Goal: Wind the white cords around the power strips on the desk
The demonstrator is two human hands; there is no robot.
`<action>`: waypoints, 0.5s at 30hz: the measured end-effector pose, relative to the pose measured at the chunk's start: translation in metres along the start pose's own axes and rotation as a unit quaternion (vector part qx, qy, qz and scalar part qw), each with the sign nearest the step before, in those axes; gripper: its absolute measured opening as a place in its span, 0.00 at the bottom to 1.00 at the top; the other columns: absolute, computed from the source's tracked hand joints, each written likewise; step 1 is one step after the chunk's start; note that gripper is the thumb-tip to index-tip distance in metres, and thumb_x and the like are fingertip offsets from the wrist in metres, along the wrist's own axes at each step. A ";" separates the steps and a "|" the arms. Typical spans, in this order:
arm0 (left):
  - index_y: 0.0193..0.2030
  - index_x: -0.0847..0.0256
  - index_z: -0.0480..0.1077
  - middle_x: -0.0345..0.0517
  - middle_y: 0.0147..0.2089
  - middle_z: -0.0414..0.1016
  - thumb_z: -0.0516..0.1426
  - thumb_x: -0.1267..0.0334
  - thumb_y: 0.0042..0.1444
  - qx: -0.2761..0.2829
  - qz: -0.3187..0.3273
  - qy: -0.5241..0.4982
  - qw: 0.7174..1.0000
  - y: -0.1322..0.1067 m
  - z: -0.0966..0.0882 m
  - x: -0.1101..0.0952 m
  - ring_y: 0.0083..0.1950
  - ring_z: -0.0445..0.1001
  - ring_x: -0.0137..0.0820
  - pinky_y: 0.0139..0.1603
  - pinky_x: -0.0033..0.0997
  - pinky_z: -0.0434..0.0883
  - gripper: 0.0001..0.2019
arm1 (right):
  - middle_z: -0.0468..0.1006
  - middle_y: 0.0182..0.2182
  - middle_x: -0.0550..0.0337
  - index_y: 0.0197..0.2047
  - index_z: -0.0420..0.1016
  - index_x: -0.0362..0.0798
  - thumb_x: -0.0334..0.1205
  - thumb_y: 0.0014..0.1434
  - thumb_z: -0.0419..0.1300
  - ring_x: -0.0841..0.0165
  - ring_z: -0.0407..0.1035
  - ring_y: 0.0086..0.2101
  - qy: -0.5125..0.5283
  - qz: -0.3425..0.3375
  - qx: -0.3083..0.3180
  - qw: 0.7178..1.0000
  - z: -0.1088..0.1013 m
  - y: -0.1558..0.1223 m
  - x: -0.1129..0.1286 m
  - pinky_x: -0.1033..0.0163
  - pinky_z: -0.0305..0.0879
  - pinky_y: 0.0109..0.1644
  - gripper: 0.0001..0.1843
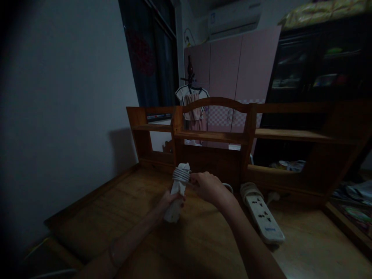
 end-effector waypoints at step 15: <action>0.54 0.52 0.47 0.49 0.48 0.72 0.61 0.63 0.47 0.011 0.107 0.003 0.994 -0.010 0.011 -0.033 0.29 0.74 0.28 0.27 0.27 0.70 0.32 | 0.75 0.30 0.61 0.37 0.71 0.51 0.42 0.60 0.57 0.70 0.68 0.31 -0.033 0.024 0.007 0.999 -0.001 -0.001 0.005 0.67 0.46 0.28 0.05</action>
Point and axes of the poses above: each hand's wrist, its own y-axis towards the middle knuckle, its own z-axis out of the palm, x = y × z, the point moved 8 cm from there along y, towards the middle knuckle
